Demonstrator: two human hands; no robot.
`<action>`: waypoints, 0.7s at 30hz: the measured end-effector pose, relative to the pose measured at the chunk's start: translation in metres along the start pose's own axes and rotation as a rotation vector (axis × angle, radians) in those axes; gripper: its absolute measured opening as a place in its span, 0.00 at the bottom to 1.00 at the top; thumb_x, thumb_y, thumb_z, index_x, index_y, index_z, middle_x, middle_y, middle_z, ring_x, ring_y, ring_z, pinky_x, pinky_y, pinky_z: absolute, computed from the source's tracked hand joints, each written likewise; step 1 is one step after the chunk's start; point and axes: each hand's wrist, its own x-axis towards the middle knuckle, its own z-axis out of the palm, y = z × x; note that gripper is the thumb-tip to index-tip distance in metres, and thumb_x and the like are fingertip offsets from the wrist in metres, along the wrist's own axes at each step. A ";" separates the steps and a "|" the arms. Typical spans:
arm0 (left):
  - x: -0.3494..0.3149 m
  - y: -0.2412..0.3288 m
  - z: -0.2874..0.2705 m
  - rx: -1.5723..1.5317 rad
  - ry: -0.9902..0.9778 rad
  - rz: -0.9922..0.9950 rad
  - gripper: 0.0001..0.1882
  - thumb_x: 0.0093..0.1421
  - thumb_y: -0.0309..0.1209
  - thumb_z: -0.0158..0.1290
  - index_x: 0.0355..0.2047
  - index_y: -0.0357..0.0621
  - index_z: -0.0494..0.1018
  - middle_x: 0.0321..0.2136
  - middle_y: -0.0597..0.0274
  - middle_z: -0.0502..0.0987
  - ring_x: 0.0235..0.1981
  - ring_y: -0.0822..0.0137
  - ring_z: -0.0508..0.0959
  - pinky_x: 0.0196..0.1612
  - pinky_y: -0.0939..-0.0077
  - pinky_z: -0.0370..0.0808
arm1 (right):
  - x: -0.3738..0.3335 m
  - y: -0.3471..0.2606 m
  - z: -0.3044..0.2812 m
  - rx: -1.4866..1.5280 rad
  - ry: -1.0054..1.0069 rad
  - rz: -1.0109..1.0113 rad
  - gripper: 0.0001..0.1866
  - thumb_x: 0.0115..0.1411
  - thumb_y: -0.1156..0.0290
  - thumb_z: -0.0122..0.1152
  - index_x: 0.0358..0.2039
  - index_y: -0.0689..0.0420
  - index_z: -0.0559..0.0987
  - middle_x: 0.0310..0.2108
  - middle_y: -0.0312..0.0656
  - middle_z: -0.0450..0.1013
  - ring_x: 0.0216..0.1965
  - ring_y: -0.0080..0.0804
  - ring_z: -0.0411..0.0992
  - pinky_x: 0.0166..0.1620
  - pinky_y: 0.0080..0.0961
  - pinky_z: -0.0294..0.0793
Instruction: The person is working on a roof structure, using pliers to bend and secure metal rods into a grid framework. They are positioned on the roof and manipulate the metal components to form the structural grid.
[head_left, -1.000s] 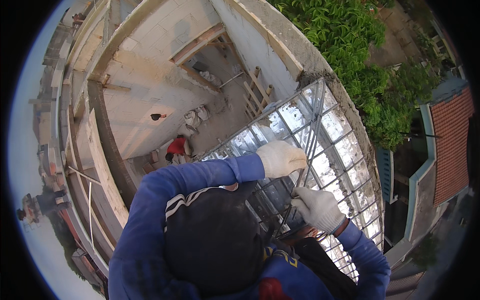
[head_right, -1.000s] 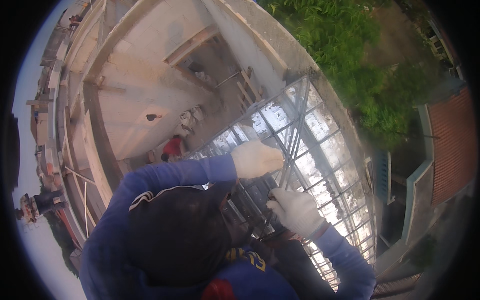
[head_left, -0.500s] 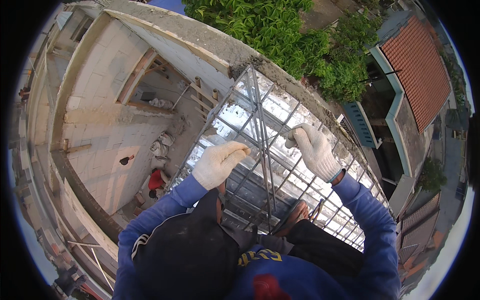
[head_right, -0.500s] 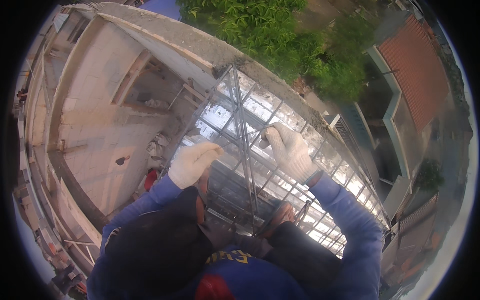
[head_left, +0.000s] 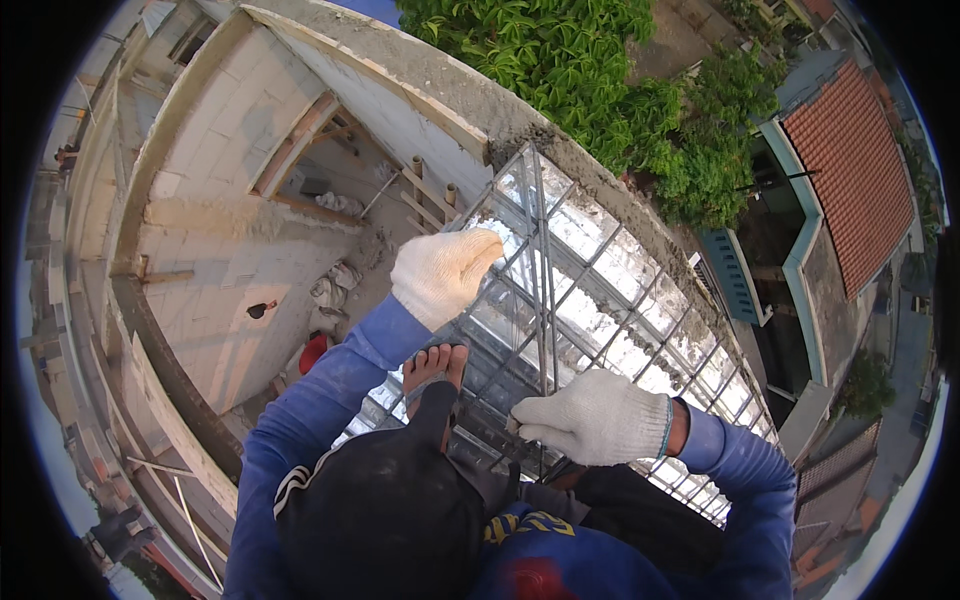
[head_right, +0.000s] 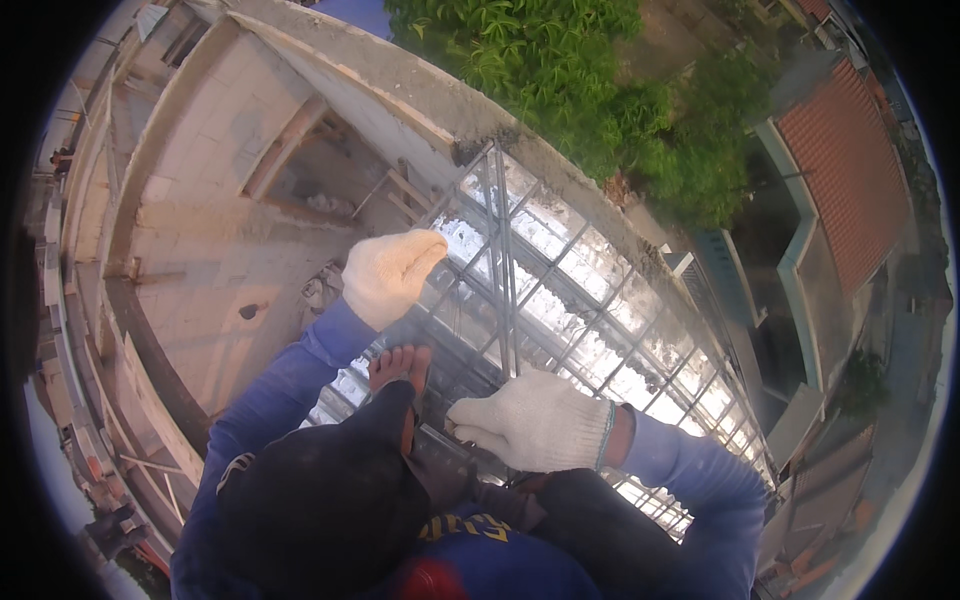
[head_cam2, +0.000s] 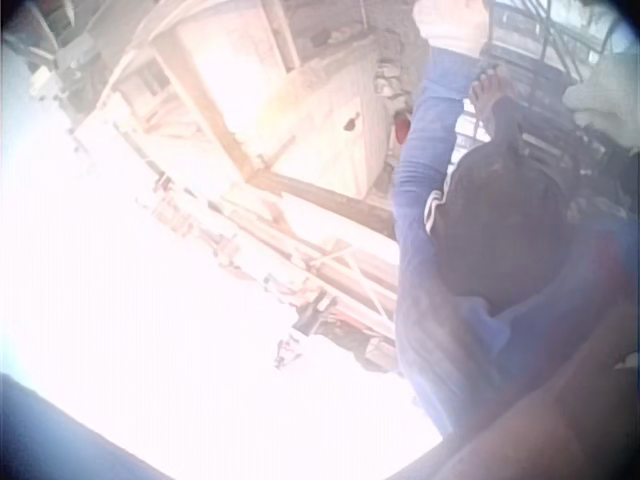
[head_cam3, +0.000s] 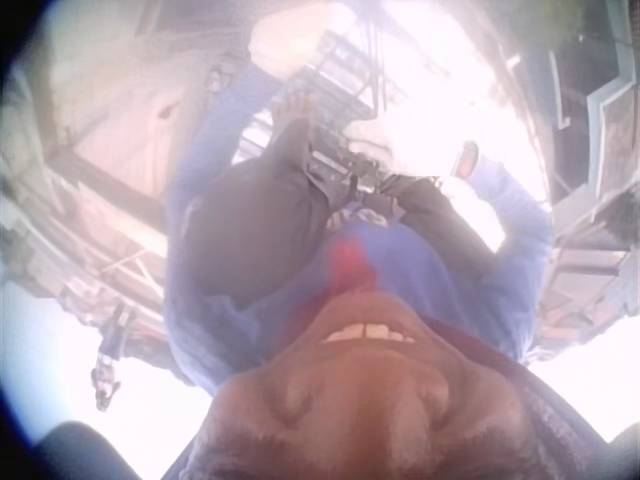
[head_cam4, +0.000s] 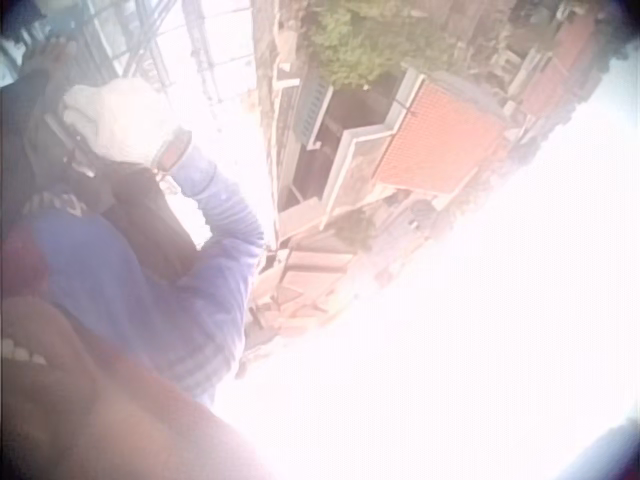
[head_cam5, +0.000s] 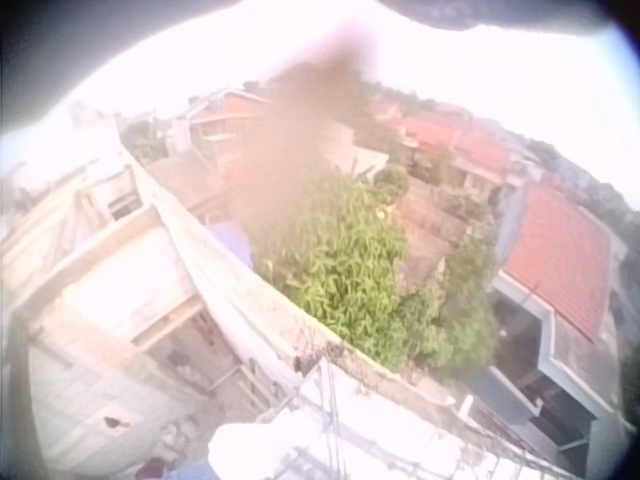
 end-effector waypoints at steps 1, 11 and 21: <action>-0.010 0.000 0.009 0.117 -0.106 0.018 0.11 0.73 0.39 0.60 0.47 0.49 0.87 0.37 0.56 0.88 0.39 0.53 0.89 0.41 0.58 0.84 | 0.000 -0.009 -0.023 0.049 0.042 -0.018 0.09 0.74 0.59 0.64 0.50 0.47 0.84 0.29 0.48 0.83 0.32 0.54 0.85 0.38 0.51 0.85; -0.002 0.043 -0.026 -0.551 0.058 -0.192 0.14 0.77 0.38 0.55 0.47 0.39 0.84 0.31 0.61 0.83 0.38 0.64 0.87 0.41 0.67 0.80 | 0.018 0.076 0.024 -0.465 0.071 0.311 0.14 0.66 0.69 0.61 0.52 0.49 0.82 0.25 0.47 0.80 0.32 0.53 0.87 0.33 0.51 0.85; 0.022 0.012 -0.011 -1.732 0.567 -0.636 0.16 0.86 0.45 0.44 0.48 0.46 0.70 0.37 0.63 0.79 0.38 0.61 0.82 0.52 0.55 0.89 | 0.096 0.068 0.052 0.094 0.410 0.360 0.30 0.81 0.45 0.54 0.67 0.57 0.77 0.34 0.56 0.84 0.34 0.49 0.88 0.38 0.45 0.87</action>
